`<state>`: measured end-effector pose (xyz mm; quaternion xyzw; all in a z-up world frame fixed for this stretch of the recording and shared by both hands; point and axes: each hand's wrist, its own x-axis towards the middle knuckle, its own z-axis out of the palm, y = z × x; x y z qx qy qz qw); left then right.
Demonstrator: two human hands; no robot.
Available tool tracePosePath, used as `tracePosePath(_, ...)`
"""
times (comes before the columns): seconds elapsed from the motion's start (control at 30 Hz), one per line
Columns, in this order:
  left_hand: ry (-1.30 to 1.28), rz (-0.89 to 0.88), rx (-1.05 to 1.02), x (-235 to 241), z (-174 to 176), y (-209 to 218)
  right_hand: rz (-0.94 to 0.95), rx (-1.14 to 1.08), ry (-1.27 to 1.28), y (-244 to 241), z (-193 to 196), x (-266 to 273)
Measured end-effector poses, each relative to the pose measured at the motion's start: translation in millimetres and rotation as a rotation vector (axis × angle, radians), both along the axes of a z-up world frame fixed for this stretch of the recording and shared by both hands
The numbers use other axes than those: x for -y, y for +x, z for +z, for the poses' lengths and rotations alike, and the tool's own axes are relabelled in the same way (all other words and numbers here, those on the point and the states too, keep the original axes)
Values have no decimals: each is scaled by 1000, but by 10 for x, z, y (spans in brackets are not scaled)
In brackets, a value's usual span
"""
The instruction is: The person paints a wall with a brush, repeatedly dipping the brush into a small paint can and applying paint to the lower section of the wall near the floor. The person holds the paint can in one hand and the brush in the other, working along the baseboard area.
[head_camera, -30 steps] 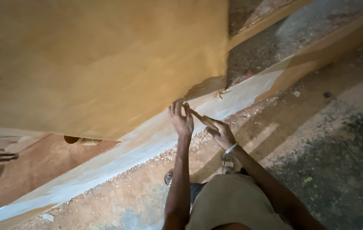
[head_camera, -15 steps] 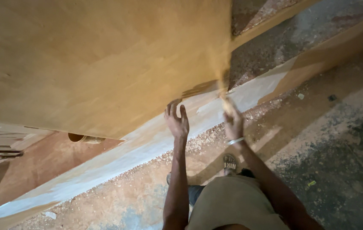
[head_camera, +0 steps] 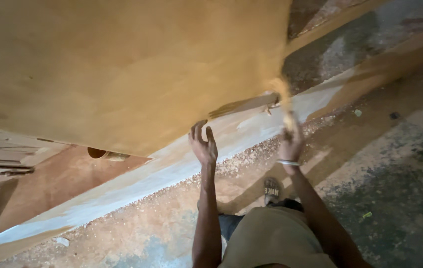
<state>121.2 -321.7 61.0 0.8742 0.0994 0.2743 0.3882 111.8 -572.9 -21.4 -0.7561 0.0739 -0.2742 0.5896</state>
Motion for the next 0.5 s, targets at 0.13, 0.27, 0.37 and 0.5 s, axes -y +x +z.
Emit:
tracePosePath(0.13,-70,20,-56,-119,-76,-59,-24,136,39,51,-33,19)
tracePosePath(0.27,-149,73,-47,-261,-29,-165,247,-205,155,-109,-60,-752)
tracePosePath(0.37,-65,130,15,-443,51,-259,607,-167,125,-385,-113,-1263)
tracePosePath(0.5,-64,194,70,-608,92,-323,727,49,-94,-541,-234,-1536)
